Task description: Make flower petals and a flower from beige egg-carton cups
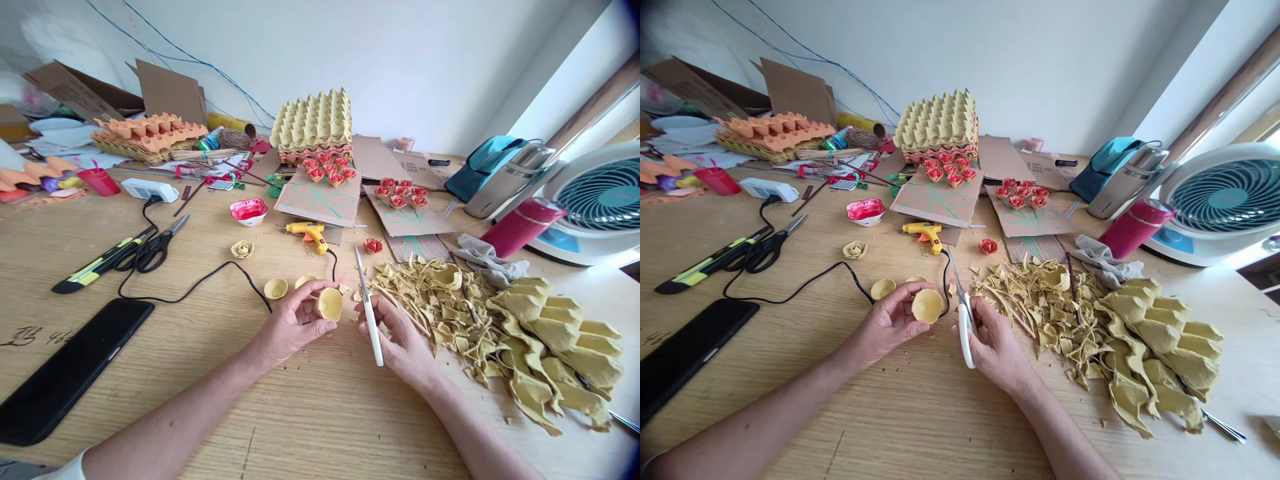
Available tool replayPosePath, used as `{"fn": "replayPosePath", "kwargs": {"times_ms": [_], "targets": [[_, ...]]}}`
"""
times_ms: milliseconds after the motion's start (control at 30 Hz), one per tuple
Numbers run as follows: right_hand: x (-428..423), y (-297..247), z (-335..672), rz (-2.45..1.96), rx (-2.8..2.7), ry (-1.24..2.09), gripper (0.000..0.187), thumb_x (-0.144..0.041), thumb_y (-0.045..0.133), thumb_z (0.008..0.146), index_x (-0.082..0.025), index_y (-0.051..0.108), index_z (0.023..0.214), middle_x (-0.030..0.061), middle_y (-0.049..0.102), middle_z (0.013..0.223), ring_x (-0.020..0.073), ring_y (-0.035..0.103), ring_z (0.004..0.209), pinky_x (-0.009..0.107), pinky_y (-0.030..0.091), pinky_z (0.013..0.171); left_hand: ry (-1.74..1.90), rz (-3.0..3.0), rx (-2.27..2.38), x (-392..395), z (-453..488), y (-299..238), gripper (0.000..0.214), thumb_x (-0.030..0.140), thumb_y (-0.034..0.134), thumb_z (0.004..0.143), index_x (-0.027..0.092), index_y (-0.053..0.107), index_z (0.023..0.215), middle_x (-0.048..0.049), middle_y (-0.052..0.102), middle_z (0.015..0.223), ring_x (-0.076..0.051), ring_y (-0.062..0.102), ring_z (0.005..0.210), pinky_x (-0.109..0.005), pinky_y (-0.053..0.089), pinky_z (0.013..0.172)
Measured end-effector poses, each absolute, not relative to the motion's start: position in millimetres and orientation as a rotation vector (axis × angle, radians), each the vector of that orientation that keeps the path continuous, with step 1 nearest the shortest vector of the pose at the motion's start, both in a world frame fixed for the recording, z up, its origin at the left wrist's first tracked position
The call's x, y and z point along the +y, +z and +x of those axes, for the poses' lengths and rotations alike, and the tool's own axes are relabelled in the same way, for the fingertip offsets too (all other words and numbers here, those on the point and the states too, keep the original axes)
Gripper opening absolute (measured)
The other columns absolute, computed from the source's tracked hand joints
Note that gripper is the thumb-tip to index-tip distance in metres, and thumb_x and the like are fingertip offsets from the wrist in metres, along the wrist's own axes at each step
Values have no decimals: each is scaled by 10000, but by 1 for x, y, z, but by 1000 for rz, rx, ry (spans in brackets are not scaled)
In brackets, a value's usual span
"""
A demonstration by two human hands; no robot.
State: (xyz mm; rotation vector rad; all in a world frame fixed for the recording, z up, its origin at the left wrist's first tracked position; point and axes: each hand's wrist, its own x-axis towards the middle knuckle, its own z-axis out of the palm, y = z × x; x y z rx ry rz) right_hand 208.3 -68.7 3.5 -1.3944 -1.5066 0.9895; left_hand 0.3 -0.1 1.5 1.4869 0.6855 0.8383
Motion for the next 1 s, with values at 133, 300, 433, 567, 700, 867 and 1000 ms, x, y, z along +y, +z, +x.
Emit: {"fn": "replayPosePath", "kwargs": {"times_ms": [133,300,433,567,700,867,1000], "targets": [[-68,1,203,-1326,-1384,1069,304,-468,728,823,-222,559,883,-4,577,813,157,495,743,283,407,673,863,1837,833,-5,0,2,503,250,810,745,250,620,1210,-66,567,1091,-209,578,978,-323,550,823],[-67,1,186,-1101,-1132,1295,391,-452,802,758,-246,555,980,-2,609,862,153,552,759,282,469,695,892,2149,890,-11,1,-4,502,204,764,794,268,589,1260,-73,556,1116,-220,581,977,-333,551,790],[-68,-2,176,-1044,-1048,1301,392,-403,851,709,-246,582,948,-15,569,841,140,533,763,252,472,673,892,2218,866,-17,2,-7,506,172,731,820,284,564,1284,-69,534,1121,-207,580,930,-335,547,769],[-70,-5,177,-1045,-1039,1260,354,-373,834,738,-244,591,960,-20,548,852,123,510,740,241,463,669,900,2149,880,-16,3,-1,473,267,783,789,256,594,1222,-86,551,1150,-229,574,969,-339,531,769],[-69,-3,180,-1054,-1049,1174,354,-340,838,734,-246,582,960,-15,567,875,129,525,767,247,470,690,798,1882,795,-11,4,2,384,387,673,890,218,589,1224,-92,635,1124,-206,608,940,-297,509,726],[-69,4,183,-1086,-1082,1132,336,-397,794,779,-238,550,947,-22,567,810,120,495,678,237,417,582,770,1510,664,-7,7,-3,428,397,716,855,181,588,1202,-96,659,1124,-216,641,1005,-302,520,809],[-68,2,190,-1146,-1121,1098,326,-433,743,822,-239,538,986,-22,571,798,114,457,623,245,365,533,713,1274,669,-6,6,-2,469,414,761,816,169,591,1178,-93,678,1122,-185,668,926,-285,526,779]]}}
